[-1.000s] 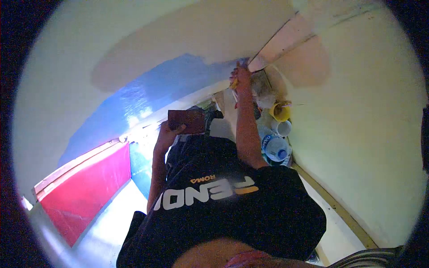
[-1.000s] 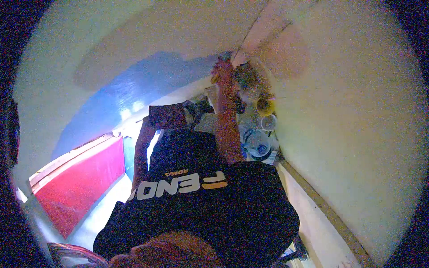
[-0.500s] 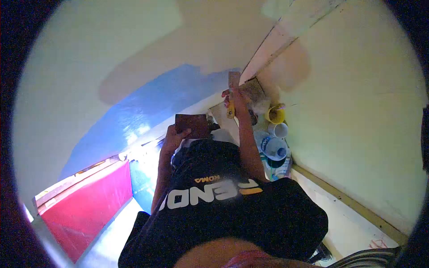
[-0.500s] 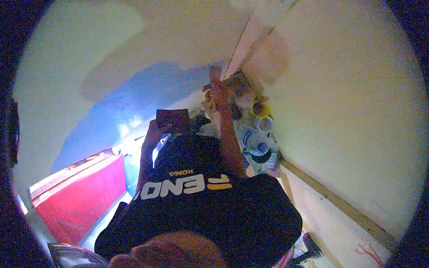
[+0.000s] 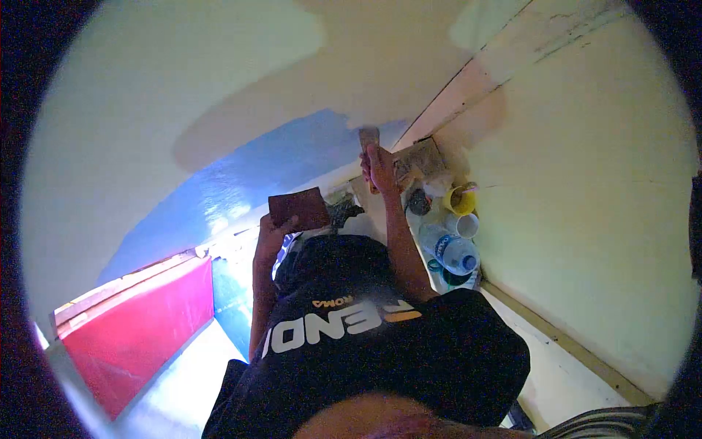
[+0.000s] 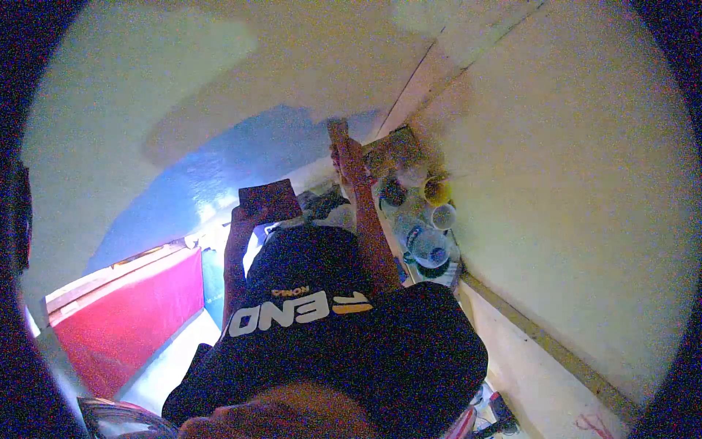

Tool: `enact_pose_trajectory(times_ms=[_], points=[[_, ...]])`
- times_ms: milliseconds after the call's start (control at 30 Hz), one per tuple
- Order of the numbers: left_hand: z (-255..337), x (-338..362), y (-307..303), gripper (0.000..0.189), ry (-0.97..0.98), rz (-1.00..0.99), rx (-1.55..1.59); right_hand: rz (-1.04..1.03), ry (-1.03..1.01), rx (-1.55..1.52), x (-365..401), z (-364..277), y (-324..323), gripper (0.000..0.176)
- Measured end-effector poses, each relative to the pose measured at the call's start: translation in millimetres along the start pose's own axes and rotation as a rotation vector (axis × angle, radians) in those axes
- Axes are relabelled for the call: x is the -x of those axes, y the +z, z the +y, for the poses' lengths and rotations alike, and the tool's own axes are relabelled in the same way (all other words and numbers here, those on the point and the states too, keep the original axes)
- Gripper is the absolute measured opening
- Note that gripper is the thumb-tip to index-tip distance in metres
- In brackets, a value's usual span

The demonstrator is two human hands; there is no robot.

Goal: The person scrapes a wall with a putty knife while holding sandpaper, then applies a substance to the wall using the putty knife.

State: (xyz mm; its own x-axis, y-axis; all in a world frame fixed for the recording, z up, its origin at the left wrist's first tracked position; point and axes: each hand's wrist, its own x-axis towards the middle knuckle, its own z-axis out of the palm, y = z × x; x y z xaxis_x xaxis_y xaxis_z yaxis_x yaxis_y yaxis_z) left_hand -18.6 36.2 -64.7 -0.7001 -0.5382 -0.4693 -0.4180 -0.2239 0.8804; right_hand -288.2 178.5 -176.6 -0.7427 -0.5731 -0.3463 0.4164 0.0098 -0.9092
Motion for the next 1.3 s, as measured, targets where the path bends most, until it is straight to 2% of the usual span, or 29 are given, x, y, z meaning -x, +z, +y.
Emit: enact_pose_trajectory(times_ms=[133,233,333,367,467,500,600,700,767,867,900,1000,1067,1167,1267,1300], points=[[-3.2,13.6,-3.3,0.035,-0.052,0.112,0.112,-0.041,-0.115,-0.130,-14.6,10.4,10.0,0.042],[-2.6,25.8,-15.5,0.040,-0.075,0.142,0.284,-0.006,0.026,-0.244,-31.7,37.0,6.3,0.044],[-2.4,34.2,-25.2,0.042,-0.079,0.208,0.210,-0.098,-0.072,-0.145,-27.8,31.3,-0.1,0.045],[-13.3,32.9,-31.2,0.041,-0.050,0.198,0.311,-0.046,-0.042,-0.149,-25.2,28.5,2.7,0.047],[-21.4,26.2,-33.2,0.040,-0.031,0.245,0.040,-0.044,-0.021,-0.148,-15.2,21.9,7.9,0.047],[-2.7,28.2,-21.2,0.040,-0.030,0.191,0.400,-0.048,-0.049,-0.170,-17.2,20.5,11.0,0.046],[1.1,26.2,-19.2,0.041,-0.090,0.164,0.139,-0.045,0.042,-0.246,-12.2,22.8,10.4,0.045],[0.0,20.6,-14.2,0.040,-0.142,0.170,0.271,-0.019,0.092,-0.249,-11.6,20.7,17.0,0.044],[-1.5,16.0,-12.8,0.041,-0.113,0.170,0.405,-0.028,-0.021,-0.188,-18.2,8.2,19.1,0.043],[11.6,19.6,-11.8,0.044,-0.123,0.166,0.347,-0.055,-0.127,-0.205,-17.4,16.2,19.6,0.043],[-4.9,16.5,-24.5,0.044,-0.130,0.147,0.126,-0.068,-0.180,-0.226,-23.0,15.9,19.4,0.043],[4.2,16.5,-23.9,0.043,-0.069,0.175,0.368,-0.044,0.051,-0.157,-32.9,69.0,3.2,0.045],[12.3,17.4,-23.5,0.041,-0.030,0.212,0.320,-0.061,-0.010,-0.148,-28.1,39.5,8.4,0.045],[-3.3,18.6,-33.1,0.039,-0.052,0.193,0.243,-0.079,-0.015,-0.093,-20.8,33.6,3.6,0.043],[8.8,24.2,-23.2,0.040,-0.056,0.209,0.278,-0.040,-0.044,-0.066,-26.7,34.3,7.7,0.041],[8.1,23.0,-17.2,0.040,-0.037,0.232,0.450,-0.038,-0.047,-0.045,-26.6,32.4,7.8,0.040]])
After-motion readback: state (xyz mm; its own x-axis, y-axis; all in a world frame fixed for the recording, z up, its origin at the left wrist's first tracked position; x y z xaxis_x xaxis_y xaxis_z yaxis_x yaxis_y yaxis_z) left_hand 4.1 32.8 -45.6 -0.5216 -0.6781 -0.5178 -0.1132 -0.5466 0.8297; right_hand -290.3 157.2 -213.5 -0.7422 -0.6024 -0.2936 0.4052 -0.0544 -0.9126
